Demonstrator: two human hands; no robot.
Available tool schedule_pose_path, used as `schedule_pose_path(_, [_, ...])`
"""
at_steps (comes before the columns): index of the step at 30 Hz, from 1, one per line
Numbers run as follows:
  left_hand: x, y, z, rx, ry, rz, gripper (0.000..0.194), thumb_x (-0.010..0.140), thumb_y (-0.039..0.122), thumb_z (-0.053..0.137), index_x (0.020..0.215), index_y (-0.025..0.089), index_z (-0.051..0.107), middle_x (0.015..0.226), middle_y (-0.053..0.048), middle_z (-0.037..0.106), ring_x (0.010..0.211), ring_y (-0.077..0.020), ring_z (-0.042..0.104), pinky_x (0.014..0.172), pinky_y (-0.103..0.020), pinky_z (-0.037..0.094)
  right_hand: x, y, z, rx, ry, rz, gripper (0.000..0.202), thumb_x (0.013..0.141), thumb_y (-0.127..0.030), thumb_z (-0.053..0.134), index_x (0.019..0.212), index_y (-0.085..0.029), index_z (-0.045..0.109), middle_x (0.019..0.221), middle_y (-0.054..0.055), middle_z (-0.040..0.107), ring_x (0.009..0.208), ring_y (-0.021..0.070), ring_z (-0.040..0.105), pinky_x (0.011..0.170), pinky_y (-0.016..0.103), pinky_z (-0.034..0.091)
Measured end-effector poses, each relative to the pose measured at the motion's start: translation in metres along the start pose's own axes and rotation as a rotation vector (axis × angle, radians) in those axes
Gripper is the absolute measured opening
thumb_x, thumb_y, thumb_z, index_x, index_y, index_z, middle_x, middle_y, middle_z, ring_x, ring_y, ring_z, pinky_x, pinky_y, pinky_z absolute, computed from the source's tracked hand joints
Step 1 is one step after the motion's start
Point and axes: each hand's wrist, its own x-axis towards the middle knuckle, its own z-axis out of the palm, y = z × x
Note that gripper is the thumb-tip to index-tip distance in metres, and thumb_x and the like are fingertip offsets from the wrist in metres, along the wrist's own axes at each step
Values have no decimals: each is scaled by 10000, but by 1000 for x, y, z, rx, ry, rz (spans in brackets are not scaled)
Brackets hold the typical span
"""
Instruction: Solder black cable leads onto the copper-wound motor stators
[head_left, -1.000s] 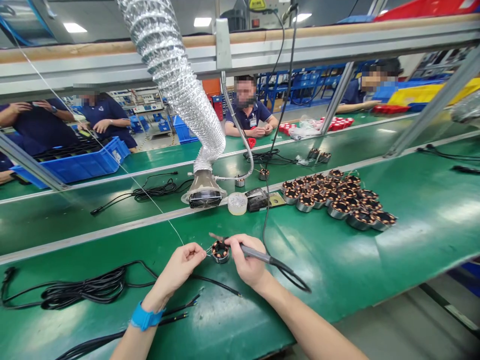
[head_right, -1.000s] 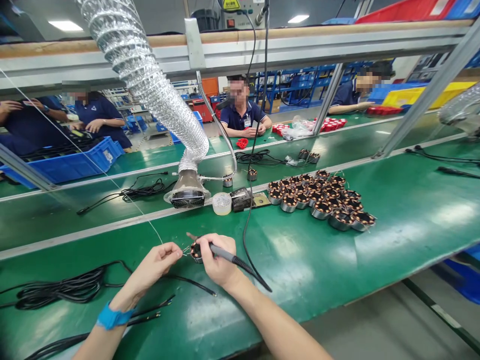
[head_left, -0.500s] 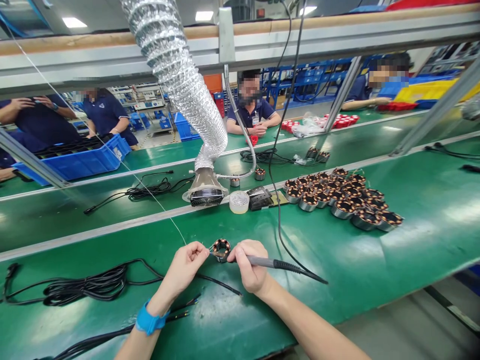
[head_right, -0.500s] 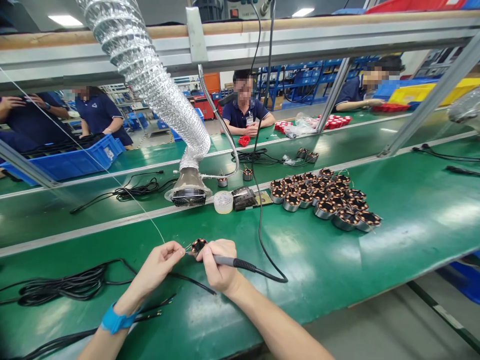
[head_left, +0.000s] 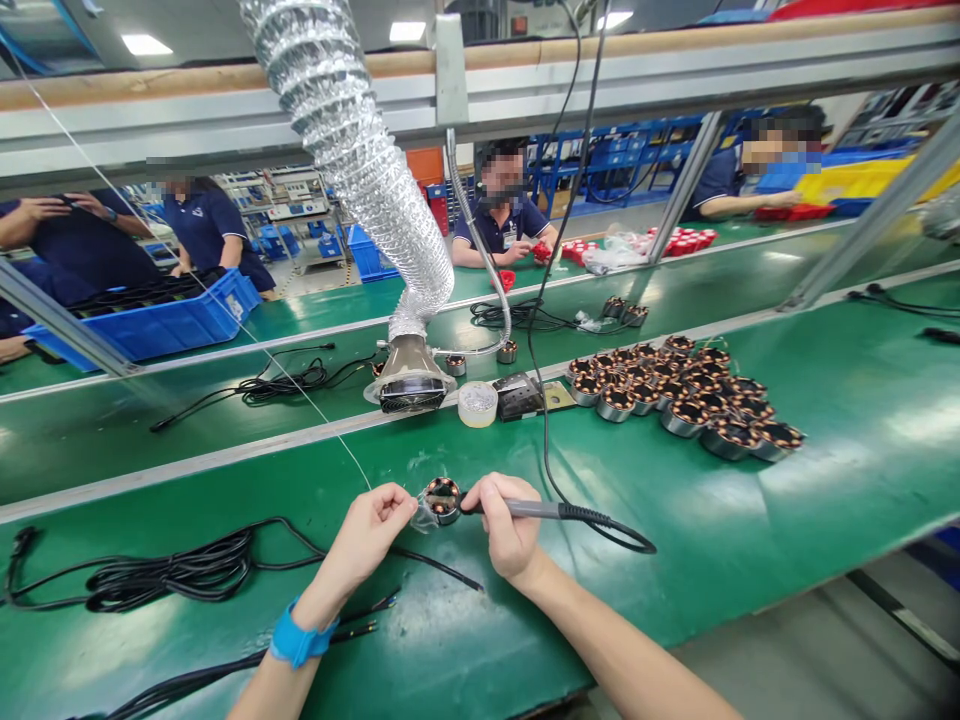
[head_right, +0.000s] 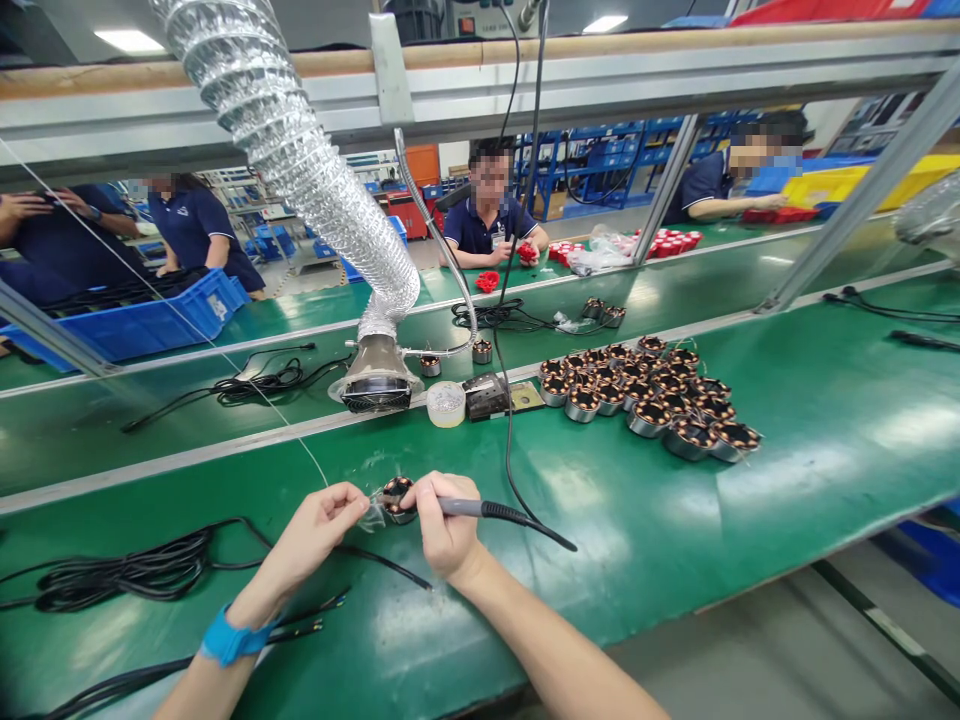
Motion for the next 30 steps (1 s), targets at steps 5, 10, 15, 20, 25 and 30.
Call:
schedule_pose_path(5, [-1,0,0,-22,-3,-17,430,806,582,610,735,162,559,630,36,423,578,-117,335,548,-233,253,-1,2,0,-8,-2,-3,412,955,-267,415,606,-198,622,510,5,576,506,155,587,550,292,446])
schedule_pose_path(10, [0,-1,0,-11,5,-6,453,802,607,610,739,160,570,639,27,449,578,-120,353,550,-233,259,-1,2,0,-8,-18,-6,413,956,-269,416,608,-197,627,524,8,592,512,152,587,550,291,441])
schedule_pose_path(15, [0,0,0,-24,24,-3,466,777,614,634,732,154,580,615,35,448,556,-111,342,537,-231,259,1,0,2,-1,-70,-14,406,949,-256,426,602,-193,626,549,6,619,492,134,571,548,276,437])
schedule_pose_path(20, [0,2,1,-15,21,-5,448,790,588,628,734,144,592,626,30,459,558,-106,339,533,-227,264,0,0,2,17,-62,10,412,954,-265,429,601,-193,627,514,0,583,496,141,579,552,278,453])
schedule_pose_path(25, [-1,6,1,-16,25,-7,438,784,578,633,713,149,582,619,28,452,562,-109,340,528,-228,257,-2,1,1,50,4,63,423,962,-296,423,611,-201,640,418,-21,452,487,164,579,557,289,485])
schedule_pose_path(30, [-1,7,1,-18,26,-15,449,771,597,634,716,155,581,619,35,441,561,-109,327,533,-230,257,-1,3,1,29,3,48,430,965,-308,422,611,-195,638,498,9,556,510,163,594,535,284,473])
